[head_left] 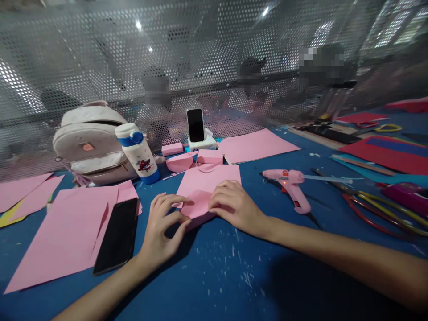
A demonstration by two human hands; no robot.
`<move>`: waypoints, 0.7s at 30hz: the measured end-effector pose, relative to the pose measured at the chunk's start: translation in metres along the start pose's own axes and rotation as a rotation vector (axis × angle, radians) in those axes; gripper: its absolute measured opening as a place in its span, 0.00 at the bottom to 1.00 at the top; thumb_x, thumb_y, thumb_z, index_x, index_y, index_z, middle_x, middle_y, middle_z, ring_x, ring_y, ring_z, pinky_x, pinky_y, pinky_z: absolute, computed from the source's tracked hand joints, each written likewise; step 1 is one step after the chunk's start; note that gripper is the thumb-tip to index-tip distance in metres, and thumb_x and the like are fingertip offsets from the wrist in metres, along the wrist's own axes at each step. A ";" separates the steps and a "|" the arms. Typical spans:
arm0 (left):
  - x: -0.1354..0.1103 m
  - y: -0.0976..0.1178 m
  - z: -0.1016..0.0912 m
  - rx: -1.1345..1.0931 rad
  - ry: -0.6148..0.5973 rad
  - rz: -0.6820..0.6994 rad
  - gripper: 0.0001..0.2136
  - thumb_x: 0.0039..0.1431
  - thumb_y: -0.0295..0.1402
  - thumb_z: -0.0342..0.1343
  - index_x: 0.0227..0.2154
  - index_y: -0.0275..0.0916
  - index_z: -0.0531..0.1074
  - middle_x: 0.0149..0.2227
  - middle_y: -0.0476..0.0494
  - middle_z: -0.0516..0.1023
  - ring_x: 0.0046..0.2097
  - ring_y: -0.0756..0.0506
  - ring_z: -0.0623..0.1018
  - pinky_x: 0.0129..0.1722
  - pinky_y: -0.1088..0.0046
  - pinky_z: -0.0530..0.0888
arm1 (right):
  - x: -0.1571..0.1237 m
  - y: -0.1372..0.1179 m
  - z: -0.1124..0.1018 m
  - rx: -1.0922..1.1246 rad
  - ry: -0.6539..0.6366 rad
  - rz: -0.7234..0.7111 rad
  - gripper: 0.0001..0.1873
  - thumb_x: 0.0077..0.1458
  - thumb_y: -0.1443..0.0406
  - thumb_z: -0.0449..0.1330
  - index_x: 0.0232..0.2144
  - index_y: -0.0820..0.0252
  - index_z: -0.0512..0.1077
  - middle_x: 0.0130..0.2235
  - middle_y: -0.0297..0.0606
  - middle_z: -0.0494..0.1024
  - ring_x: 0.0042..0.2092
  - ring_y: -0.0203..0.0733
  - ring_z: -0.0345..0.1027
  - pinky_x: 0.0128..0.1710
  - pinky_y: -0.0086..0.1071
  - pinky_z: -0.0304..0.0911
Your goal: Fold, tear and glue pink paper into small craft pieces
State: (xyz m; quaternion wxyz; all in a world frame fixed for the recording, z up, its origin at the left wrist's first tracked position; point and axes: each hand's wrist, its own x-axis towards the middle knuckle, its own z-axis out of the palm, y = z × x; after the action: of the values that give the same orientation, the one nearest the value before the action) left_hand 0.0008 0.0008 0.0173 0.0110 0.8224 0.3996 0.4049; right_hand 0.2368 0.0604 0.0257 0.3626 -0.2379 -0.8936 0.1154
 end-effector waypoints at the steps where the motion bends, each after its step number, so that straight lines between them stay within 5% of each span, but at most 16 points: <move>1: 0.000 0.000 0.001 -0.005 0.000 0.000 0.07 0.61 0.24 0.55 0.30 0.42 0.73 0.48 0.43 0.77 0.51 0.40 0.73 0.59 0.49 0.60 | 0.000 -0.002 0.002 0.011 0.008 0.000 0.04 0.61 0.67 0.61 0.33 0.57 0.73 0.35 0.33 0.78 0.43 0.43 0.65 0.49 0.39 0.55; 9: 0.001 0.008 0.005 -0.016 0.004 0.017 0.06 0.60 0.24 0.57 0.30 0.41 0.74 0.48 0.43 0.76 0.51 0.41 0.74 0.60 0.50 0.59 | 0.000 -0.015 0.011 0.012 0.009 0.000 0.03 0.60 0.68 0.62 0.33 0.57 0.74 0.36 0.33 0.79 0.42 0.42 0.65 0.48 0.39 0.55; 21: 0.001 0.008 0.001 -0.053 -0.015 -0.003 0.07 0.60 0.23 0.56 0.30 0.41 0.75 0.48 0.43 0.77 0.51 0.41 0.73 0.59 0.49 0.59 | 0.000 0.002 -0.003 -0.046 0.018 -0.040 0.03 0.58 0.68 0.63 0.31 0.58 0.74 0.35 0.33 0.78 0.44 0.43 0.66 0.49 0.39 0.54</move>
State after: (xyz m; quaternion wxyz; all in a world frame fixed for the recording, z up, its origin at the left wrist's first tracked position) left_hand 0.0074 -0.0038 0.0203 0.0366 0.8241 0.3900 0.4091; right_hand 0.2392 0.0622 0.0273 0.3673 -0.2293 -0.8973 0.0856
